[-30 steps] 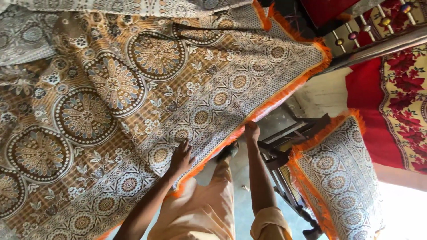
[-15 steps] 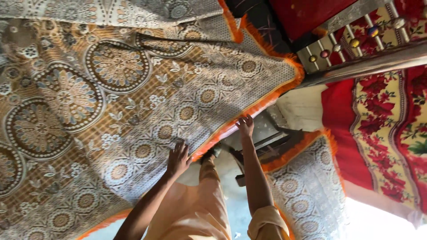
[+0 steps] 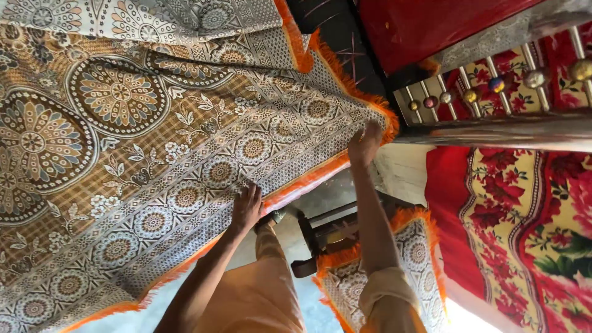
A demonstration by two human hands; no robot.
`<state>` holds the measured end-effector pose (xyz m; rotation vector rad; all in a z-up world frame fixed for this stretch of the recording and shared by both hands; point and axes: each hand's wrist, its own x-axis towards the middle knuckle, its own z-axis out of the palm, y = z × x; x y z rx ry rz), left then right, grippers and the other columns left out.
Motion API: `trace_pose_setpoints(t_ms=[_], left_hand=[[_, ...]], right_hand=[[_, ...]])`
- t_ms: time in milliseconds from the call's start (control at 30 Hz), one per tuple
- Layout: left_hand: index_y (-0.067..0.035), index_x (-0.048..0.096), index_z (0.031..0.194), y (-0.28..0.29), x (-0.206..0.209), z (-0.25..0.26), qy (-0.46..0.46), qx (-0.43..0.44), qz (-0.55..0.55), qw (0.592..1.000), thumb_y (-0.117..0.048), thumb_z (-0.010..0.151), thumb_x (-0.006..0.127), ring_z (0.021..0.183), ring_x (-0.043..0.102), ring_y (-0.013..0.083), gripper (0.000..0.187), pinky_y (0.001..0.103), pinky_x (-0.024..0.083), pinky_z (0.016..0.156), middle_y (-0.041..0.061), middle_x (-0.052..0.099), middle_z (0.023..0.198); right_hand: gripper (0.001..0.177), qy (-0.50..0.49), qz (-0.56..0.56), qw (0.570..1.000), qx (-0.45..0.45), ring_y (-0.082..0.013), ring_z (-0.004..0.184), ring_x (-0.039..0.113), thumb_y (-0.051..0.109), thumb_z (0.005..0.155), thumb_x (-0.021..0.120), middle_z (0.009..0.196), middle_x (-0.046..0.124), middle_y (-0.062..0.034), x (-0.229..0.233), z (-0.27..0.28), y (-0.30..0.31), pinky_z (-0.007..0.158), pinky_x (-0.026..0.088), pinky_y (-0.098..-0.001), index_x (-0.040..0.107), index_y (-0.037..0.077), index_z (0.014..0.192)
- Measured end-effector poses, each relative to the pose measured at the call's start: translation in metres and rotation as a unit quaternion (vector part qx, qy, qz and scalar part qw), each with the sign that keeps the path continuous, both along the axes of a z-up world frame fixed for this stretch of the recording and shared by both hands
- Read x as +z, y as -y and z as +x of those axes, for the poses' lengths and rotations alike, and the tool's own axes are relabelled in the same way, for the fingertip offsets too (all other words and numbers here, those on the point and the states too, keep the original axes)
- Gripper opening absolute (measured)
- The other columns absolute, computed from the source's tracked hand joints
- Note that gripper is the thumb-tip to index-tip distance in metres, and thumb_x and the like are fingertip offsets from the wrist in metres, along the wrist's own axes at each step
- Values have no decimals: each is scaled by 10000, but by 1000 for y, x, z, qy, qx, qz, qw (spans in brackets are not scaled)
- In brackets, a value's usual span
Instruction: Folding a large patterned fabric on a bed.
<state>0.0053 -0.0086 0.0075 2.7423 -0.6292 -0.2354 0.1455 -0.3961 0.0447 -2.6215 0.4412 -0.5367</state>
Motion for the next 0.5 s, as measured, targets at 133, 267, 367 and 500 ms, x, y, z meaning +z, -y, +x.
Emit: trace_pose_setpoints(t_ms=[133,267,367,500], left_hand=[[-7,629,1081,8,-12,3,-76,-29,-2,997,-177,745,733,992,599,290,390,434,524,829,163,592,1117],[-12,623,984,15,-1,3,-44,6,-35,998,-134,804,732,908,607,294,243,440,522,780,167,597,1021],[-26,611,919,19,18,4,-32,27,-87,995,-146,744,746,886,614,347,251,480,517,746,158,594,938],[-12,608,959,21,14,-1,-35,42,-135,989,-116,757,714,862,616,334,250,478,522,748,154,603,920]], right_hand=[[436,11,-66,996,55,-487,1196,557,93,939,600,1285,611,-307,4,72,39,1023,449,-558,561,-92,1331],[414,-177,-7,983,48,-516,1045,614,199,1066,541,1136,659,-327,-32,116,71,921,462,-595,572,-80,1370],[521,-354,-19,935,11,-498,1012,636,456,1112,546,1047,689,-312,-41,130,80,907,497,-586,739,-25,1062],[456,-408,42,909,71,-399,862,731,455,906,710,913,744,-270,-82,132,122,799,564,-505,749,1,889]])
